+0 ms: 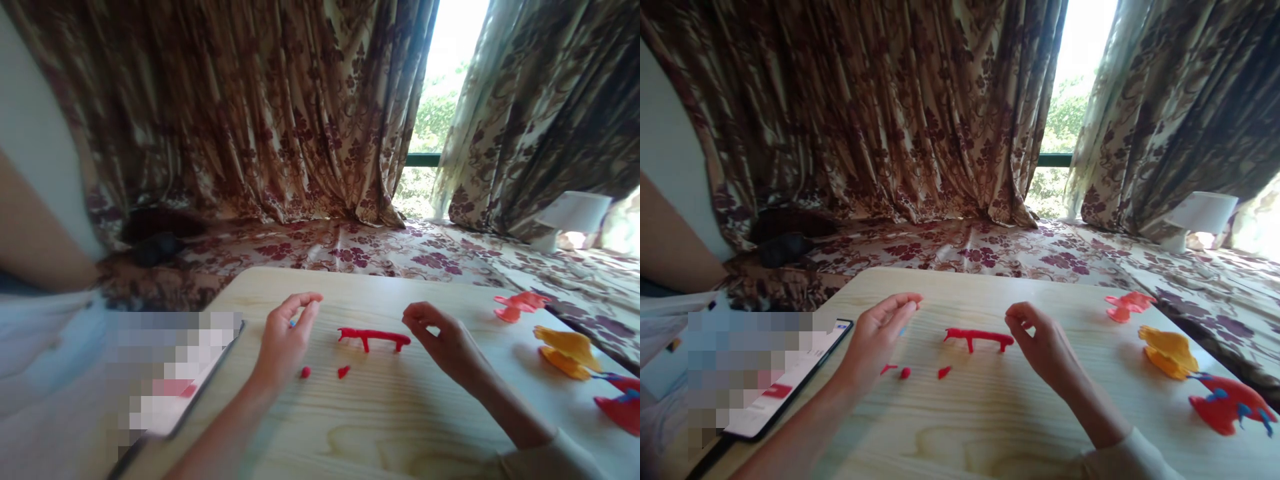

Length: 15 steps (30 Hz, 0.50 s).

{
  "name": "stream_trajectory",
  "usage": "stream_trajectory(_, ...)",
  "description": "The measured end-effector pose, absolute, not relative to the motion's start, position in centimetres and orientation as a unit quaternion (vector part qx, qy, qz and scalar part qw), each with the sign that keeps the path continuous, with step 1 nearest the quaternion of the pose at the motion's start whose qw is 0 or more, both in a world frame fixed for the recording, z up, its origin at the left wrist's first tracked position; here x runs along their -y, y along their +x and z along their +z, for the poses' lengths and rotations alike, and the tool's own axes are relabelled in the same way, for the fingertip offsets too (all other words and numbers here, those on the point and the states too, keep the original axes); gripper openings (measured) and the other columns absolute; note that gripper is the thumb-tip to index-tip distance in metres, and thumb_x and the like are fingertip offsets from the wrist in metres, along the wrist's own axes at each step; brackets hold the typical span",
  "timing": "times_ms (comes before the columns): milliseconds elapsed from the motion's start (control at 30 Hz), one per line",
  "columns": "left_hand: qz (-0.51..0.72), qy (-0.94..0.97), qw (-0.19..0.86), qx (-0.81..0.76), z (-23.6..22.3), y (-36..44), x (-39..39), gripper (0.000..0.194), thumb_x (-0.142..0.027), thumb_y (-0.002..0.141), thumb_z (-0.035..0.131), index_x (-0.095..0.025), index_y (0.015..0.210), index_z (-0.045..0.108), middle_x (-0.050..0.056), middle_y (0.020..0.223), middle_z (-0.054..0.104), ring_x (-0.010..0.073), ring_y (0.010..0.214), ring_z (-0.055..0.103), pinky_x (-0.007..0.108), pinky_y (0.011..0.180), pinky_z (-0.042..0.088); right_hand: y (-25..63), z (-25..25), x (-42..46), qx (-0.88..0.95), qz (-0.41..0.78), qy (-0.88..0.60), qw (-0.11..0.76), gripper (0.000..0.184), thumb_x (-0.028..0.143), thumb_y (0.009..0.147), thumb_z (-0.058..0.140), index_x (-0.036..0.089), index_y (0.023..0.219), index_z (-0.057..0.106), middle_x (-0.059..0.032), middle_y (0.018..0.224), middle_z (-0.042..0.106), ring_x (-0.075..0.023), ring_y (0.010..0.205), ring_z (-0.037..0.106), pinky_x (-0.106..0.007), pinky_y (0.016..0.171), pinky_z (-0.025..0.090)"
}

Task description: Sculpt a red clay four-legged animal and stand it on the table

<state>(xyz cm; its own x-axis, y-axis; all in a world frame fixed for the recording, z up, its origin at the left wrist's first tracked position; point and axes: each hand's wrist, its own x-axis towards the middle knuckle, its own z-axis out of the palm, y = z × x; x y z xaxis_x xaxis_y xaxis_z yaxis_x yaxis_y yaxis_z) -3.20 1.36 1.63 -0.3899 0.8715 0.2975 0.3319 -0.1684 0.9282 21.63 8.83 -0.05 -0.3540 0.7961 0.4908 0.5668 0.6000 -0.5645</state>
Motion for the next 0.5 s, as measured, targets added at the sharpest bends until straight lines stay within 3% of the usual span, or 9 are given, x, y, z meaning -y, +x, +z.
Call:
stream_trajectory(167, 0.572, 0.493, 0.227, -0.615, 1.1, -3.5, 1.4, 0.032, -0.04, 0.082, 0.056, -0.017, 0.098, 0.07, 0.007, 0.097, 0.074, 0.0222, 0.095, 0.066, 0.034, 0.085, 0.05, 20.1, -0.3, -7.7, 0.823, 0.126, -0.384, 0.399, 0.025, 0.029, 0.09, 0.045, 0.02, 0.07, 0.056, -0.0012, 0.065, 0.062, -0.0158, 0.063, 0.059, -0.026, 0.061, 0.049)
stream_trajectory(300, 0.564, 0.502, 0.191, -0.627, 0.9, -4.4, 2.8, 0.031, -0.04, 0.083, 0.054, -0.018, 0.097, 0.07, 0.007, 0.099, 0.074, 0.0221, 0.094, 0.067, 0.035, 0.086, 0.05, 19.5, -1.2, -7.8, 0.828, 0.096, -0.358, 0.42, 0.018, 0.024, 0.091, 0.042, 0.019, 0.082, 0.058, -0.0052, 0.079, 0.065, -0.0185, 0.074, 0.061, -0.03, 0.07, 0.05)
stream_trajectory(500, 0.509, 0.548, 0.099, -0.657, 0.8, -7.3, 4.7, 0.022, -0.034, 0.08, 0.056, -0.02, 0.083, 0.072, 0.007, 0.092, 0.074, 0.0234, 0.093, 0.066, 0.038, 0.09, 0.048, 20.1, -1.5, -7.7, 0.833, 0.069, -0.351, 0.423, 0.025, 0.027, 0.094, 0.045, 0.02, 0.074, 0.058, -0.0022, 0.067, 0.058, -0.0176, 0.064, 0.057, -0.029, 0.062, 0.045)
